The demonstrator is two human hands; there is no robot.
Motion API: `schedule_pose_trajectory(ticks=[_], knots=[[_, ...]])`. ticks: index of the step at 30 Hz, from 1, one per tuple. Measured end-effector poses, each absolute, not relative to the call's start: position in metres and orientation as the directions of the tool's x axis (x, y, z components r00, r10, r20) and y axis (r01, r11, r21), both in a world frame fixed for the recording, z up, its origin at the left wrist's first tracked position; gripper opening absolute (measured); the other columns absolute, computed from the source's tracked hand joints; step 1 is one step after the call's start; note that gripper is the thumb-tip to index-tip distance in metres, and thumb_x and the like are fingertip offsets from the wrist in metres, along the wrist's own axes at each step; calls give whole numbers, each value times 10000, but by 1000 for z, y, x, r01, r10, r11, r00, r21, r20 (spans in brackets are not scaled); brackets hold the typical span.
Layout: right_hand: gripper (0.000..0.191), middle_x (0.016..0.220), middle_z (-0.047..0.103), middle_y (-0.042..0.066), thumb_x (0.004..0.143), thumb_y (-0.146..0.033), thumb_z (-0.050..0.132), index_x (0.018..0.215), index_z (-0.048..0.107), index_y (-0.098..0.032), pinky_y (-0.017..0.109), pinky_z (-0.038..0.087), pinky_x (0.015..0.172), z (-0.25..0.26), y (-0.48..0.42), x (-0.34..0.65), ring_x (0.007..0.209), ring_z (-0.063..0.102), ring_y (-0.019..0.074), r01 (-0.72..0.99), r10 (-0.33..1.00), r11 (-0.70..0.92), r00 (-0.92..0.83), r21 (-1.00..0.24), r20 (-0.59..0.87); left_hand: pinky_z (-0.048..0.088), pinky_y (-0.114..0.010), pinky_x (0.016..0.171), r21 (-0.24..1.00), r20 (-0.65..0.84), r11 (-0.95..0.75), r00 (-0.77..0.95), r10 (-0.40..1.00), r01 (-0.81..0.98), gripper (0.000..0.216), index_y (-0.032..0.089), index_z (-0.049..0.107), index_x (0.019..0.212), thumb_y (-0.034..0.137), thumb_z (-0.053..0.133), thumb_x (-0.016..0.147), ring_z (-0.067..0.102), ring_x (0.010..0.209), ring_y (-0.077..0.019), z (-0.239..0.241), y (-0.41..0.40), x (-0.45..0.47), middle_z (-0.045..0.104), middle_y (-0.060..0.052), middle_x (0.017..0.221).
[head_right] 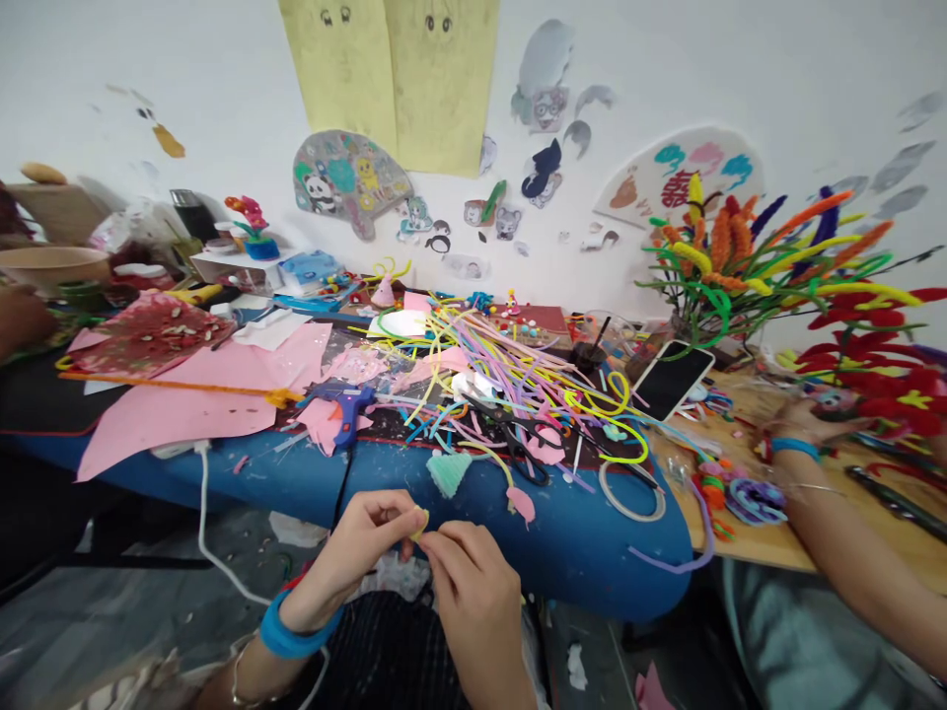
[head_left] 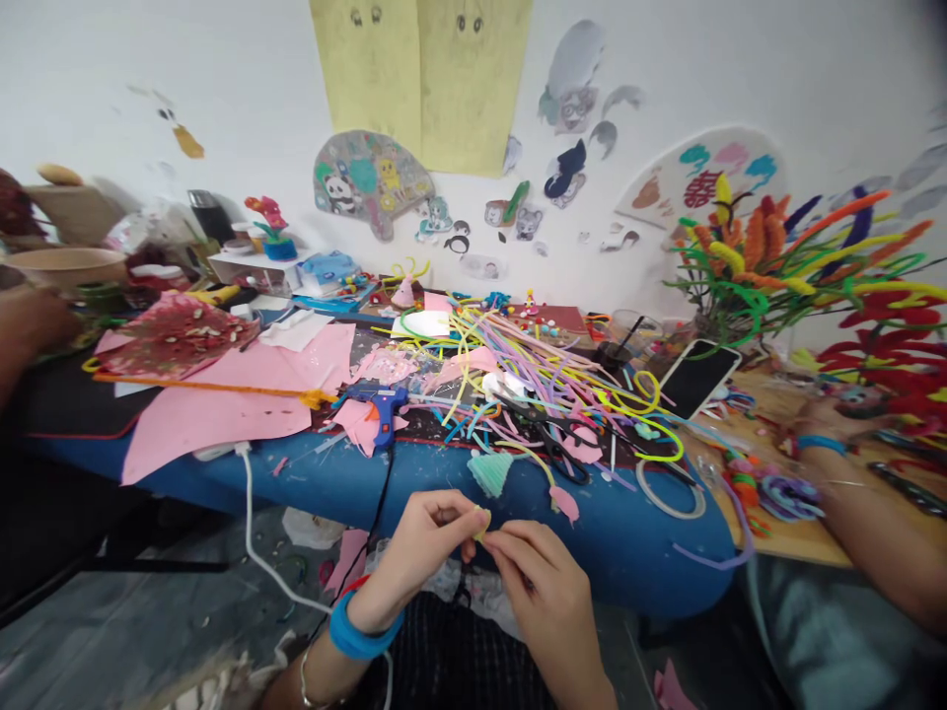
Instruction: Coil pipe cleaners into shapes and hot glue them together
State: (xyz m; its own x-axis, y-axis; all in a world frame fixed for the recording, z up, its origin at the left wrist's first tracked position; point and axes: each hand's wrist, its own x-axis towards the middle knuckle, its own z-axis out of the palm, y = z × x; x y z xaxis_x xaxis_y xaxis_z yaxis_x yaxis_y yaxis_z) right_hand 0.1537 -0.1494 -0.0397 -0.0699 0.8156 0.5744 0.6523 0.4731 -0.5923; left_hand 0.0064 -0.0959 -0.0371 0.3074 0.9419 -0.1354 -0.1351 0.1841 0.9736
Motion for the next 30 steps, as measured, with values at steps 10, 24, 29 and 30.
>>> schedule_pose_trajectory(ticks=[10,24,29,30], knots=[[88,919,710,52,887,-184,612,834,676,-215,291,558,735,-37,-150,159,824,673,176,589,820,504,-97,-632,564,343,-191,437,973,-215,226,526,822,44,362,136,622,547,427,689,751,465,371,-77,-33,-92,0,530,32,410],[222,421,540,-50,701,-372,762,704,703,-158,160,335,334,-50,-143,156,331,406,55,-183,987,-90,112,-979,-112,470,-248,666,979,143,-189,404,903,75,180,131,706,855,305,672,823,619,744,-168,-32,-101,-3,675,-61,802],[222,506,641,-4,732,-384,740,771,743,-165,183,441,393,-51,-146,154,383,522,86,-239,990,-84,89,-967,-108,486,-241,589,994,94,-106,383,919,11,202,123,710,720,285,660,829,627,623,-150,-34,-100,3,674,-52,696],[213,503,642,-4,739,-376,734,775,750,-167,187,454,402,-50,-146,155,384,530,89,-217,991,-74,94,-973,-96,485,-237,578,996,86,-94,379,921,4,198,123,710,719,283,662,825,624,607,-145,-34,-100,3,674,-49,690]])
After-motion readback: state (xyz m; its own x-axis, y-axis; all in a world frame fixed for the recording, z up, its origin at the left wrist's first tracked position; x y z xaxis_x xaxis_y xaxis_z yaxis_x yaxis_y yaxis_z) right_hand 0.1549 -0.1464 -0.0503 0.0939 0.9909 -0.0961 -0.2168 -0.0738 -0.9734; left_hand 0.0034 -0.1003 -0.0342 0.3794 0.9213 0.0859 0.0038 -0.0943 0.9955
